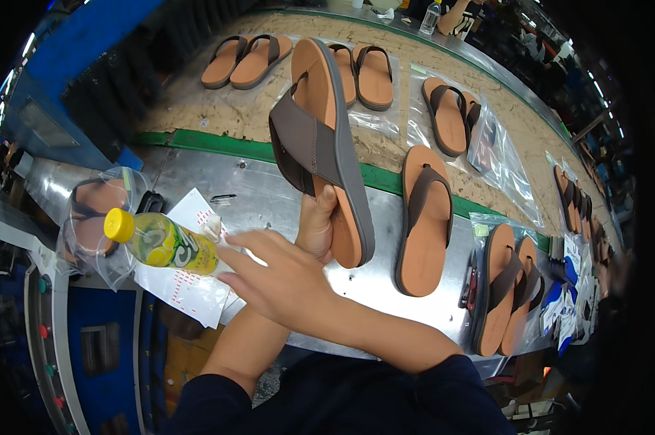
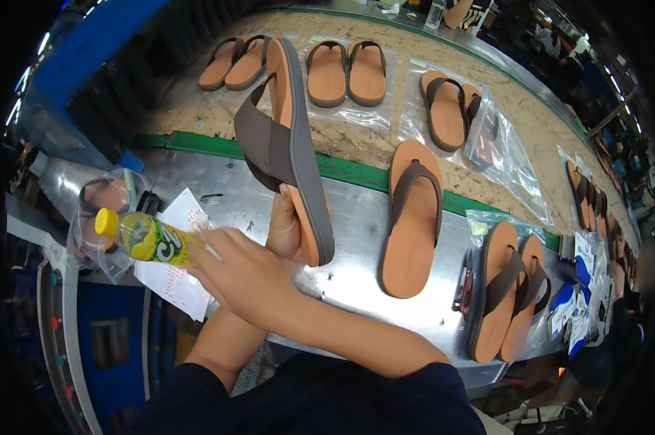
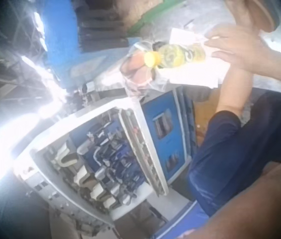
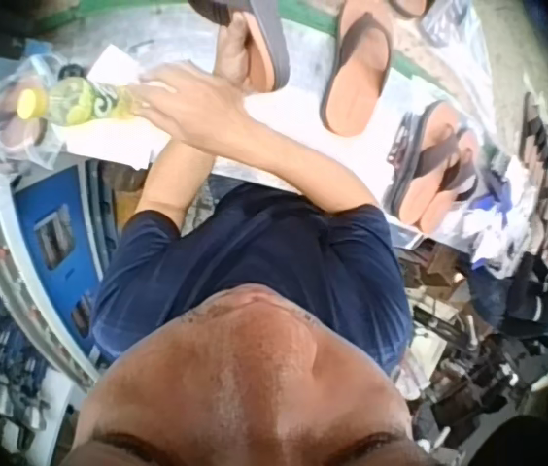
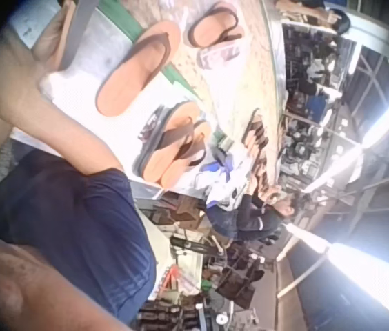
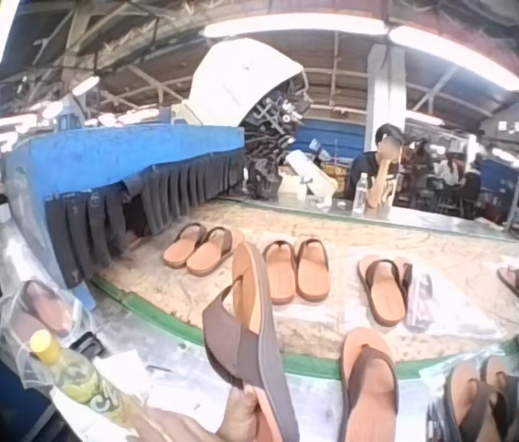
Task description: The person picks up brown flip-flops from a conveyor belt, wipes the soles and straps with a white cloth, and uses a green sponge to scrub the footbed. They inspect the sandals by turning them over and then place them back on the belt.
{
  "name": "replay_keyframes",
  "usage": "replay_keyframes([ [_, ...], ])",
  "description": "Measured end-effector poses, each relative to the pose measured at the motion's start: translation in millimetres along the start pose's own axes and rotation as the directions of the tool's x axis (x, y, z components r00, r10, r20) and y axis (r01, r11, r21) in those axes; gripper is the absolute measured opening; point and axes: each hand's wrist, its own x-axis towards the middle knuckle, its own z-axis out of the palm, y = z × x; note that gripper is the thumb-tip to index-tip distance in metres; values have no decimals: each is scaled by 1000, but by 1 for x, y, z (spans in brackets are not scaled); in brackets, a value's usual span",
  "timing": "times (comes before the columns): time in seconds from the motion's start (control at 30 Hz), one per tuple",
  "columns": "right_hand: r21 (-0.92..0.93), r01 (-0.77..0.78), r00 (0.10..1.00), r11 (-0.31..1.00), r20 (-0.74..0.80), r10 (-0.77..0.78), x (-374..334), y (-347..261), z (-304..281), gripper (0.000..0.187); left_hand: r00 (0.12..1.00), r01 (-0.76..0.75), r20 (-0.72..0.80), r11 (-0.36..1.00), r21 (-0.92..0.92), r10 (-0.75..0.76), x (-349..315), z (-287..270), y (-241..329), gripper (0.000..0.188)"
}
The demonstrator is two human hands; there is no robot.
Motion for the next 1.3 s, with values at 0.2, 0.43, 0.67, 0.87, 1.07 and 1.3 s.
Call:
replay_keyframes([
  [0.2, 91, -302, 913, 949, -260, 315, -39, 18, -110, 20, 998, -42, -34, 997, 59, 44, -9, 18, 13, 54],
  [0.43, 525, -479, 782, 704, -109, 614, -50, 42, -97, 38, 998, 49, -50, 968, 245, -38, -8, 21, 4, 63],
  [0.67, 578, -525, 690, 625, -140, 710, -21, 53, -104, 47, 999, 16, -42, 939, 342, -2, -12, 39, 0, 70],
  [0.87, 666, -484, 700, 567, -94, 708, -46, 57, -109, 39, 986, 165, -44, 938, 306, -159, -19, 35, -10, 69],
  [1.07, 661, -450, 741, 600, -98, 664, -67, 59, -108, 44, 966, 257, -58, 937, 239, -250, -24, 30, -13, 65],
  [1.3, 717, -422, 733, 555, -91, 675, -70, 63, -105, 44, 976, 216, -59, 934, 285, -207, -24, 29, -16, 63],
])
